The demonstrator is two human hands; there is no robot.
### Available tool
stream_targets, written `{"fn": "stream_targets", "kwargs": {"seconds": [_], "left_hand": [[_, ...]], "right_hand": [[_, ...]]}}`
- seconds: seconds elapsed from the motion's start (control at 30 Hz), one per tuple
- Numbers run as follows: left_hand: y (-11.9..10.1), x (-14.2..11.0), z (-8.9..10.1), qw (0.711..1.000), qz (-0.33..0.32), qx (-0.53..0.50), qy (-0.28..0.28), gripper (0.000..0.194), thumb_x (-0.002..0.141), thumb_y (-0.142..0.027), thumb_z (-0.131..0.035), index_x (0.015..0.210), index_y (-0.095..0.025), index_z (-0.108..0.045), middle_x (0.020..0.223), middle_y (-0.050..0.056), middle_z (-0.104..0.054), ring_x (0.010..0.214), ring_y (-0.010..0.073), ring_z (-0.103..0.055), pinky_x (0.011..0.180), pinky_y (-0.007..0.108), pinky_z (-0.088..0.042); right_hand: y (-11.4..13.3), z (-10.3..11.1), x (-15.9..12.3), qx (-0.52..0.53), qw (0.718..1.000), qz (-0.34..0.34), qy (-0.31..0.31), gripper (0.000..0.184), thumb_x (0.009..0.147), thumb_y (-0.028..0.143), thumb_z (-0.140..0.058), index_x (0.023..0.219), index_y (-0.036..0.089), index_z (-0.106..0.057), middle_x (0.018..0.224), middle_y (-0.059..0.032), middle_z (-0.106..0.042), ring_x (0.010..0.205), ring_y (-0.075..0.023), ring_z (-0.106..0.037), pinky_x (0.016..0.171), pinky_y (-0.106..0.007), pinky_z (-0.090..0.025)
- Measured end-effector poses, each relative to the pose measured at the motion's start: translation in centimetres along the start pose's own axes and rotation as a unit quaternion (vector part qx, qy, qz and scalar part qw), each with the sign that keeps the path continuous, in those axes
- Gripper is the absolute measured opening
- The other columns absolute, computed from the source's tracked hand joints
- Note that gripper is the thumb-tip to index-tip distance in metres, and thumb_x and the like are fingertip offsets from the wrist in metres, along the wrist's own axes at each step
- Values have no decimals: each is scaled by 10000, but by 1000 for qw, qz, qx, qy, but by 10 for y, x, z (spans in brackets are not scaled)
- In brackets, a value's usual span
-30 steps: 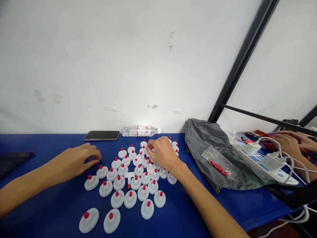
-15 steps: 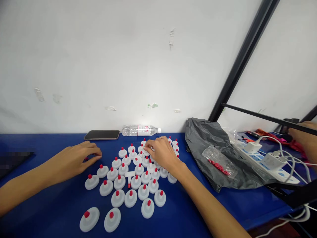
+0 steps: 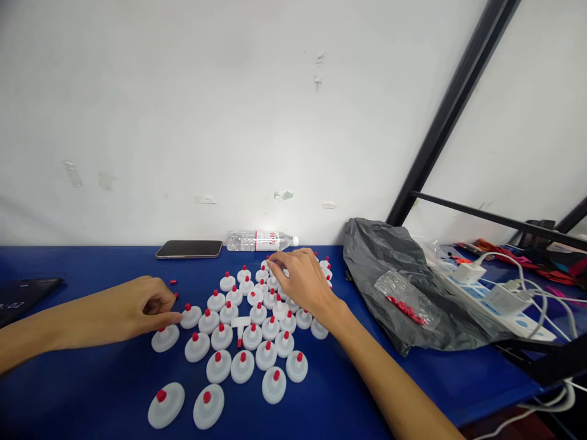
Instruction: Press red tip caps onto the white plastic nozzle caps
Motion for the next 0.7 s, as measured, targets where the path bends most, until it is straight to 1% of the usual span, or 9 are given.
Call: {"fn": "stream_targets", "kwargs": {"seconds": [0.03, 0.13, 0.17, 0.27, 0.37, 0.43, 0.53, 0.63, 0.7], "left_hand": [[-1, -2, 0, 1000, 8, -12, 20, 591, 897, -605, -655, 570, -219, -349, 518, -29, -331, 482, 132, -265, 491, 320, -185], [0, -8, -2, 996, 45, -34, 75, 530, 913, -590, -639, 553, -223, -510, 471, 5, -520, 481, 162, -461, 521, 289, -324], [1, -10, -2, 994, 55, -36, 87, 530, 919, -590, -637, 549, -222, -542, 464, 15, -550, 482, 164, -482, 535, 283, -353], [5, -12, -4, 989, 67, -46, 121, 560, 929, -600, -635, 528, -215, -571, 467, 29, -576, 422, 138, -429, 490, 265, -343], [9, -14, -2, 984, 57, -84, 149, 536, 922, -591, -661, 542, -217, -611, 497, 39, -612, 386, 132, -433, 434, 253, -314], [9, -16, 4, 983, 44, -102, 144, 519, 933, -603, -665, 585, -219, -651, 510, 39, -625, 404, 129, -441, 441, 251, -316], [4, -19, 16, 986, 23, -120, 115, 480, 944, -625, -684, 683, -223, -690, 547, 13, -616, 474, 120, -444, 490, 243, -325], [-6, -17, 23, 985, 1, -157, 65, 336, 917, -542, -754, 777, -242, -699, 603, -29, -579, 531, 115, -418, 507, 238, -305], [-12, -12, 22, 982, -16, -185, 26, 236, 884, -464, -798, 833, -255, -701, 635, -44, -573, 568, 122, -436, 522, 236, -324]], "right_hand": [[1, 1, 0, 3, 1000, 0, -9, 223, 1116, 324, -589, 1126, 230, -791, 914, -33, -827, 854, -235, -754, 1003, -431, -492], [5, 4, -1, 13, 1000, 6, -25, 245, 1127, 326, -559, 1092, 234, -784, 888, -24, -815, 827, -223, -742, 1007, -421, -483], [6, 5, -1, 16, 999, 9, -26, 253, 1129, 324, -553, 1071, 236, -782, 867, -19, -809, 809, -218, -735, 1004, -417, -481], [8, 5, -2, 22, 999, 21, -31, 276, 1134, 321, -539, 1023, 239, -778, 825, -13, -797, 774, -212, -720, 1006, -416, -474], [11, 6, -3, 28, 998, 31, -43, 293, 1137, 321, -531, 993, 239, -774, 824, -14, -797, 754, -208, -709, 1010, -421, -471], [16, 9, -4, 32, 997, 38, -60, 285, 1133, 315, -536, 995, 235, -773, 840, -19, -800, 748, -204, -703, 1012, -423, -471], [28, 16, -7, 41, 993, 53, -92, 276, 1134, 305, -524, 1044, 228, -773, 910, -39, -816, 791, -208, -717, 1028, -424, -468], [47, 22, -13, 63, 988, 91, -109, 261, 1146, 324, -510, 1164, 232, -754, 1034, -48, -833, 900, -212, -748, 1076, -428, -454], [61, 23, -18, 84, 982, 134, -102, 261, 1151, 353, -518, 1279, 233, -710, 1132, -50, -831, 974, -213, -759, 1142, -448, -419]]}}
Point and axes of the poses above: each hand's wrist, its own x-axis towards the middle knuckle, its own z-axis out of the back of the hand, y = z × x, the point moved 5 cm from there along x, towards the middle knuckle
